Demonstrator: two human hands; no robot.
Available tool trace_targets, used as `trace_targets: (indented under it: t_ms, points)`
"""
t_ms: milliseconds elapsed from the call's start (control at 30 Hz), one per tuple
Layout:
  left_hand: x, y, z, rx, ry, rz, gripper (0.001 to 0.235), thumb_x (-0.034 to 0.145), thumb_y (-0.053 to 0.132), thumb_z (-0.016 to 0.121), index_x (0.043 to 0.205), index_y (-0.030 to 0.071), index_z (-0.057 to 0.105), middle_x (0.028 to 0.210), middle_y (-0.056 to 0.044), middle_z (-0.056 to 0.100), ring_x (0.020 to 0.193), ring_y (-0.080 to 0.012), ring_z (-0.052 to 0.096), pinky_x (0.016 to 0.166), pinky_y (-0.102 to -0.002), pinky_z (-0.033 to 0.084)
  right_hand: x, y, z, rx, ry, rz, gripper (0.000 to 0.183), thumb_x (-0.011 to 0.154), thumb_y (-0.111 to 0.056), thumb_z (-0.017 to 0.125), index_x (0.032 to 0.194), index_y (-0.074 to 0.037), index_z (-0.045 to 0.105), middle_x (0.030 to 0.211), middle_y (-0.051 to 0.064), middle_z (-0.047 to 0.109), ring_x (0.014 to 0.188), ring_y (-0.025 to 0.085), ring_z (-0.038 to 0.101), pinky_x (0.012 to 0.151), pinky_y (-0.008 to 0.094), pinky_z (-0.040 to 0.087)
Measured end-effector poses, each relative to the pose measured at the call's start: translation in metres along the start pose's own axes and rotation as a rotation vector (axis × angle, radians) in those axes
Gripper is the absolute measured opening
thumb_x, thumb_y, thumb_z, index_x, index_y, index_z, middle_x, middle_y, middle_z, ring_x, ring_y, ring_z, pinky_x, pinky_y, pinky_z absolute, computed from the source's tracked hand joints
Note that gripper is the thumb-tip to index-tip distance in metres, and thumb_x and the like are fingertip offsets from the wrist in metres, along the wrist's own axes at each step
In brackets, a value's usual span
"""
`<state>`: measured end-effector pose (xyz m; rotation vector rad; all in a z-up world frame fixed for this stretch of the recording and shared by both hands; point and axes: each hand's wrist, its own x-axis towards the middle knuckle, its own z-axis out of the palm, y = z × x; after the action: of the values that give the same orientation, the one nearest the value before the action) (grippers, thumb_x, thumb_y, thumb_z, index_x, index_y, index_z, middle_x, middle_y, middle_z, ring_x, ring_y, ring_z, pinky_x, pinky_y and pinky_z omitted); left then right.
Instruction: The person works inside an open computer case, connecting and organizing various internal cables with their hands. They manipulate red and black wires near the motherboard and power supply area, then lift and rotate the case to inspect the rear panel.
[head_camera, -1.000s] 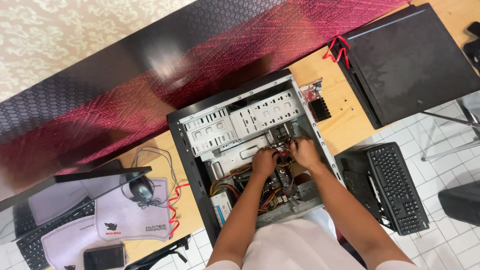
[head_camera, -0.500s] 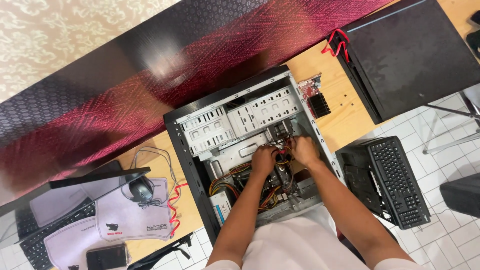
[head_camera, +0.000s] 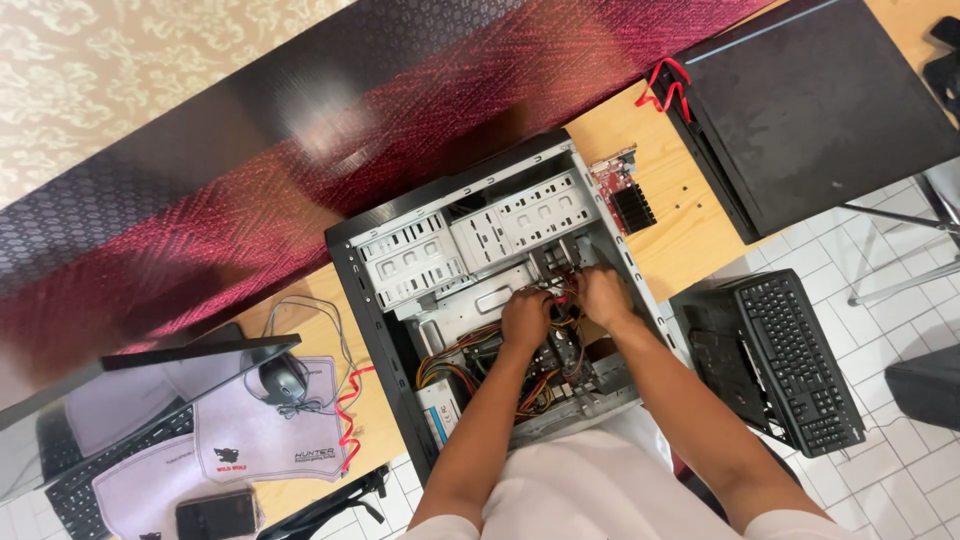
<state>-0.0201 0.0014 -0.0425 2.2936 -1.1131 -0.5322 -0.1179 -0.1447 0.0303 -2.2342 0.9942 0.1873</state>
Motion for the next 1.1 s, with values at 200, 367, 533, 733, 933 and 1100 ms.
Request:
trace_targets:
  t_ms: [200, 367, 533, 733, 933, 1100]
  points:
    - [-0.004, 0.013, -0.016, 0.043, -0.003, 0.010, 0.018, 0.096, 0.019, 0.068, 0.111, 0.015, 0.077, 0.098, -0.010, 0.073, 0.097, -0.0333, 0.069, 0.082, -0.046, 0.061, -0.003, 0.004, 0.004, 0.086, -0.024, 0.013, 0.032, 0.099, -0.015, 0.053, 0.085, 0.007, 0.071, 0.079, 0.027, 0.073, 0.073, 0.034, 0.070, 0.059, 0.042, 0.055]
    - [-0.002, 0.008, -0.010, 0.055, 0.011, 0.018, 0.017, 0.095, 0.019, 0.069, 0.109, 0.017, 0.076, 0.097, -0.008, 0.073, 0.096, -0.0331, 0.070, 0.081, -0.046, 0.061, 0.003, 0.007, 0.005, 0.042, -0.018, 0.021, 0.029, 0.100, -0.012, 0.055, 0.083, 0.005, 0.071, 0.076, 0.025, 0.073, 0.068, 0.029, 0.070, 0.055, 0.038, 0.054]
    - [0.001, 0.001, -0.002, 0.045, 0.008, 0.018, 0.017, 0.097, 0.018, 0.065, 0.111, 0.019, 0.076, 0.099, -0.008, 0.073, 0.097, -0.0333, 0.070, 0.082, -0.045, 0.060, 0.008, 0.010, 0.003, 0.030, -0.092, 0.050, 0.020, 0.093, -0.010, 0.062, 0.085, 0.005, 0.073, 0.078, 0.023, 0.073, 0.071, 0.031, 0.070, 0.055, 0.041, 0.054]
    - [0.000, 0.007, -0.010, 0.085, -0.024, 0.087, 0.023, 0.095, 0.021, 0.066, 0.117, 0.023, 0.075, 0.104, -0.007, 0.073, 0.102, -0.0347, 0.069, 0.088, -0.048, 0.058, 0.007, 0.000, -0.004, 0.066, -0.113, 0.066, 0.019, 0.092, -0.008, 0.063, 0.086, 0.007, 0.073, 0.081, 0.027, 0.073, 0.074, 0.034, 0.071, 0.056, 0.043, 0.055]
    - [0.002, 0.005, -0.001, 0.109, 0.000, 0.094, 0.021, 0.096, 0.017, 0.065, 0.114, 0.020, 0.075, 0.102, -0.009, 0.073, 0.101, -0.0331, 0.068, 0.087, -0.047, 0.058, 0.012, 0.008, 0.003, 0.077, -0.118, 0.068, 0.019, 0.091, -0.008, 0.063, 0.085, 0.007, 0.073, 0.082, 0.029, 0.072, 0.077, 0.038, 0.072, 0.058, 0.046, 0.055]
    - [0.003, -0.001, 0.001, 0.105, -0.015, 0.077, 0.023, 0.095, 0.015, 0.068, 0.116, 0.017, 0.075, 0.101, -0.011, 0.073, 0.100, -0.0344, 0.069, 0.084, -0.048, 0.060, 0.009, 0.005, -0.002, 0.090, -0.100, 0.062, 0.026, 0.096, -0.010, 0.057, 0.083, 0.007, 0.072, 0.080, 0.029, 0.071, 0.076, 0.040, 0.071, 0.059, 0.046, 0.055]
